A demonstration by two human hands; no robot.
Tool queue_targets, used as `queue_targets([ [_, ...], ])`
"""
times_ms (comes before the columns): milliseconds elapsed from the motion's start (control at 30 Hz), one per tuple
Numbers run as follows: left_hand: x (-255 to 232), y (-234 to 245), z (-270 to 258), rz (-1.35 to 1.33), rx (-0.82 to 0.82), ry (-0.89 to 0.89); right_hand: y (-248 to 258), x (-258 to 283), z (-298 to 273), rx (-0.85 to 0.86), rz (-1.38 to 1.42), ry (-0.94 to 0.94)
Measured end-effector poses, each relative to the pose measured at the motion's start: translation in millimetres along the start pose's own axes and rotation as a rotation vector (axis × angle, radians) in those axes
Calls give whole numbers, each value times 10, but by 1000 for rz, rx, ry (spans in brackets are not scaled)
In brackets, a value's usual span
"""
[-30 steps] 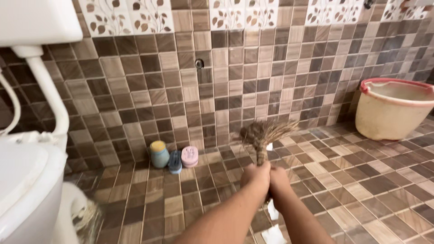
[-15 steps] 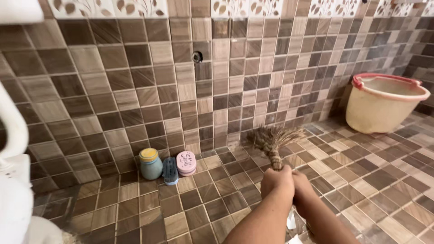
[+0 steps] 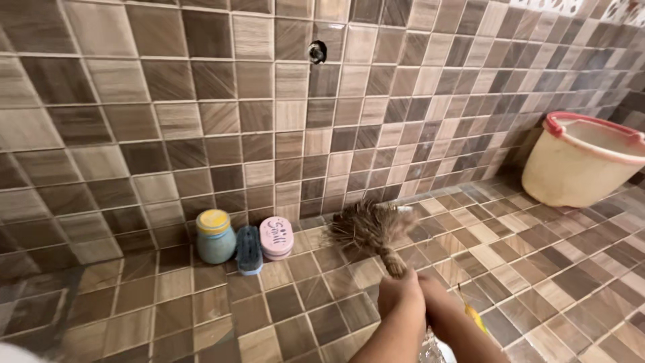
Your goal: The person sweeps the tiled floor of a bathroom using a hand broom, gathering scraps of paper and organic debris into a pile.
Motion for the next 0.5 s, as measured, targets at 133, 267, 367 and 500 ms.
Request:
queue_targets([
  [133, 102, -136, 55, 211, 75, -32, 273, -506, 96, -77, 119, 1],
  [267, 72, -215, -7, 365, 255, -78, 409, -732, 58, -216, 183, 48],
  [367, 49, -231, -62, 454, 308, -231, 419, -701, -100, -398, 205, 91],
  [500, -5, -217, -94, 331, 281, -230, 349, -412, -198, -383, 107, 123],
])
Point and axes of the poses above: each hand's wrist, its own z-axis towards the middle knuckle, its own y-axis out of the back of the hand, x = y × z, the point moved 4 cm from there along z, towards the middle knuckle, and after that the axes turned 3 degrees about -z, right-handed, at the moved point
